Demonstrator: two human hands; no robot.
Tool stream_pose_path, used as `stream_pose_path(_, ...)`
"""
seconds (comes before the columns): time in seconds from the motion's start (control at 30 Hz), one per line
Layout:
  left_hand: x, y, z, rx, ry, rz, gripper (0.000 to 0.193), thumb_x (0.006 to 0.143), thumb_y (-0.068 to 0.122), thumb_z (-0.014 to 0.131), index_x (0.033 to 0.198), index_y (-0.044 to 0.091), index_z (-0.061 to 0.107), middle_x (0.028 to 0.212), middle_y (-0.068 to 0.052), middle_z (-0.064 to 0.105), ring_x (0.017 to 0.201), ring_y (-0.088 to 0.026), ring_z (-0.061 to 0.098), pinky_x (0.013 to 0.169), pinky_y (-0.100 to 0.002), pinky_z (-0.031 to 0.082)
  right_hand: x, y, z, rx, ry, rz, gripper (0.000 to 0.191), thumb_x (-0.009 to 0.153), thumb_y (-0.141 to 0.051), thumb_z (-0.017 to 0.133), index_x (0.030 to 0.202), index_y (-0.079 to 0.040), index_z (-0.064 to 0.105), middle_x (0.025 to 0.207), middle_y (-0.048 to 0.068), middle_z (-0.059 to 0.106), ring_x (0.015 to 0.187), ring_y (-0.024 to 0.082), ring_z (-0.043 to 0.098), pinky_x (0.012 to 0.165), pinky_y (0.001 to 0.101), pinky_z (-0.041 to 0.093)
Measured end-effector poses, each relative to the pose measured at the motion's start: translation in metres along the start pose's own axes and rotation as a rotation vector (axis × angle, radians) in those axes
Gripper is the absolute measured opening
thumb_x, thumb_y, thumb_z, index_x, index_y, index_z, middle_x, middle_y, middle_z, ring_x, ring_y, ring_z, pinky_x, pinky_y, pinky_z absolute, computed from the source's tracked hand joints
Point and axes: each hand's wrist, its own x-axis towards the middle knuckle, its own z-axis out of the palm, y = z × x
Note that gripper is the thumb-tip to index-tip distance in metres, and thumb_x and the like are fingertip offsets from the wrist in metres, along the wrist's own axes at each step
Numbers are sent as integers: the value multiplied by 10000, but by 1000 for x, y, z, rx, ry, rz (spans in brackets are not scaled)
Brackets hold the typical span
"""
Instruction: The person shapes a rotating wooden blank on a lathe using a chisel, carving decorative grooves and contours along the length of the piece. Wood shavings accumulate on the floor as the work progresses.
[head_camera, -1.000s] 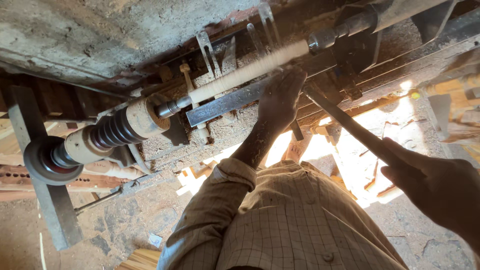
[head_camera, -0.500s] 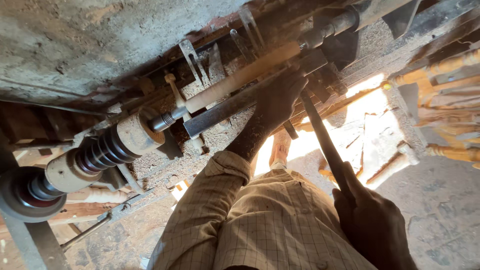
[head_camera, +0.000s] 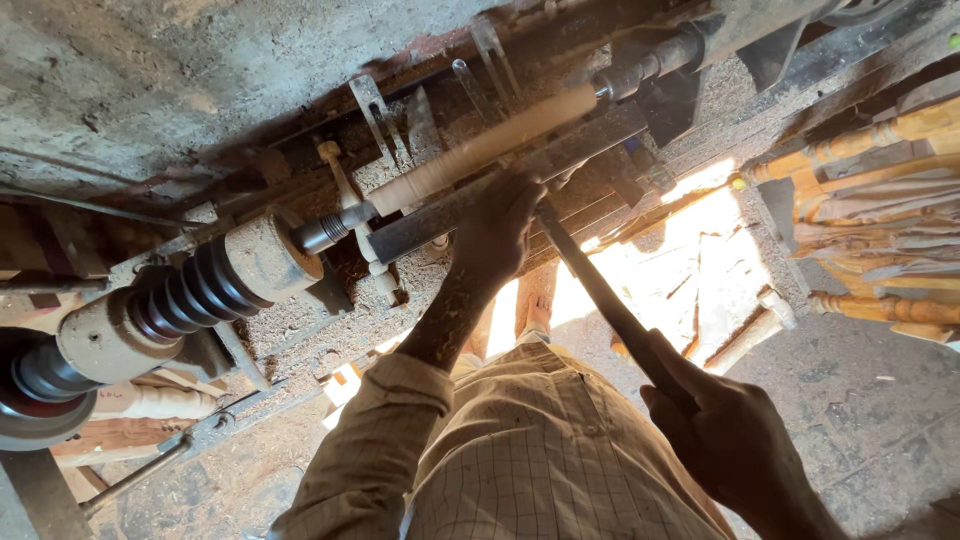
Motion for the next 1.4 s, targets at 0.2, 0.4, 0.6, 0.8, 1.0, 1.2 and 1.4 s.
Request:
stream_pose_path(0.2,-15,7,-24,108,30,-51,219,952,27,686,1166,42,731,1196,-137,741,1138,-302,711,994,-429,591,9,7,-11,-59,-68,-11,650,868,-442,738,1489,-416,548,641,115,763,564,237,740,612,400,621)
stream_pose_path(0.4,-36,-1,-28,255,87,-97,236,997,139,737,1230,108,714,1261,-99,740,1239,-263,683,1054,-416,604,37,17,-25,-96,-205,-85,644,915,-490,714,1521,-416,508,597,72,720,547,187,701,614,374,633)
stream_pose_path(0.6,-43,-4,-4,374,125,-173,331,974,135,746,1299,110,695,1323,-163,704,1271,-318,656,922,-382,628,81,46,-45,-127,-209,-243,618,896,-493,662,1496,-450,518,544,70,727,491,187,692,564,367,631)
stream_pose_path(0.8,-13,9,53,330,96,-172,333,982,41,718,1303,129,717,1329,-117,706,1217,-263,673,832,-341,644,105,89,-77,-293,-233,-161,633,946,-490,609,1563,-440,476,643,1,729,507,162,677,595,323,616)
stream_pose_path(1.0,22,24,78,283,117,-105,308,1004,-25,667,1288,93,685,1335,-90,697,1306,-254,666,1059,-416,613,115,115,-94,-317,-125,-191,670,922,-549,655,1549,-365,509,626,36,706,523,158,675,594,330,582)
stream_pose_path(1.2,42,34,82,208,54,-86,344,941,2,666,1281,55,665,1320,-126,696,1309,-286,639,1117,-447,553,112,134,-91,-257,-5,-309,628,919,-495,640,1499,-263,574,633,14,727,481,113,655,539,304,545)
stream_pose_path(1.4,53,29,91,152,-35,-21,362,975,11,645,1337,26,639,1334,-143,685,1295,-281,623,1094,-432,533,93,134,-79,-320,26,-155,599,957,-518,658,1518,-337,550,556,26,645,338,153,532,440,327,480)
